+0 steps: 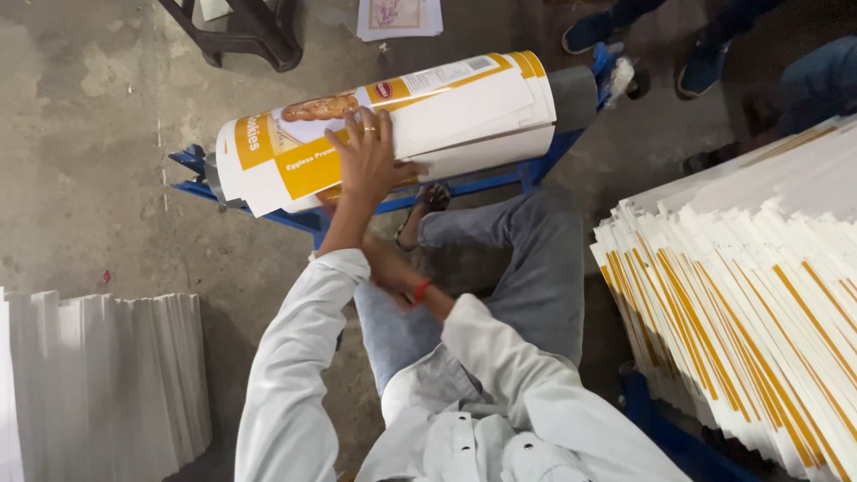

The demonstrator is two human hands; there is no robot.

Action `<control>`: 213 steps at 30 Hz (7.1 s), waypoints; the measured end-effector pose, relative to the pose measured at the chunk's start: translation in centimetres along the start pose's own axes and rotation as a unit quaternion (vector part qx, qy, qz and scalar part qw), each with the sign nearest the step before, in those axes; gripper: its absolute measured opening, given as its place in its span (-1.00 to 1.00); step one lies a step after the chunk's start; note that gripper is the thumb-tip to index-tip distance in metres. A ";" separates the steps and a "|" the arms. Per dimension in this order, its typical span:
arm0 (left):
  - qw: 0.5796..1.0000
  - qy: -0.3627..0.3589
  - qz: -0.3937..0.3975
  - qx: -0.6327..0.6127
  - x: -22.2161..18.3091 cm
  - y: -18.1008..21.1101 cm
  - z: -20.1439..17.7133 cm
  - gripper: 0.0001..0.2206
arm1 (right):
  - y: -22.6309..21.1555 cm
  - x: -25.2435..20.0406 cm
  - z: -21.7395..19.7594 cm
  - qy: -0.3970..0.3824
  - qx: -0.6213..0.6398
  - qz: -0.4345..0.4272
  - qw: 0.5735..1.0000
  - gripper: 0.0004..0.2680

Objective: The person uses a hand-held blade to cut along the edges of a roll of printed cookie packaging sheets while it is mounted on a spindle, then removes and stacks the cut sheets.

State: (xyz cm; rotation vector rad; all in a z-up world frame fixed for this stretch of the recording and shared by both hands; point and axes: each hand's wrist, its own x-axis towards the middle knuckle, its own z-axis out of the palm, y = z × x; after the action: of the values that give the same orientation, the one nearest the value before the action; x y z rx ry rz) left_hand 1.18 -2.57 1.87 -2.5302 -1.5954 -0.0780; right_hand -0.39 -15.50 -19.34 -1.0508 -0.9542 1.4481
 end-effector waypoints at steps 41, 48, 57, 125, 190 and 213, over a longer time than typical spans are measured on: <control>0.996 -0.016 -0.034 -0.086 10.6 -6.5 2.9 -0.56 | -19.7 0.8 -20.6 0.180 0.186 0.055 0.964 -0.84; 0.997 0.013 -0.032 -0.065 5.6 -5.2 4.9 -0.53 | -19.4 3.1 -26.2 0.276 0.161 -0.019 0.947 -0.84; 0.983 0.171 0.014 -0.065 -2.4 -2.6 2.9 -0.23 | -18.2 -2.0 -12.6 0.024 0.272 0.110 0.956 -0.85; 0.970 0.049 0.232 -0.054 1.7 -5.3 0.9 -0.74 | -7.9 -0.4 5.1 -0.055 0.254 0.152 0.954 -0.76; 0.979 0.062 0.193 -0.004 2.4 -3.9 2.5 -0.73 | -16.4 -8.6 -12.8 0.067 0.071 0.141 0.985 -0.87; 0.976 0.086 0.195 0.052 5.0 -4.3 4.2 -0.72 | -20.6 -4.4 -15.2 -0.037 0.220 0.080 0.971 -0.83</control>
State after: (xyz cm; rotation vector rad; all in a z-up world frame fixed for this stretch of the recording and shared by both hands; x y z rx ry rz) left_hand -0.65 4.32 -1.26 -2.6184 -0.9938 -0.1570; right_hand 20.32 -17.07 -3.76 -0.7597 -0.5655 1.7438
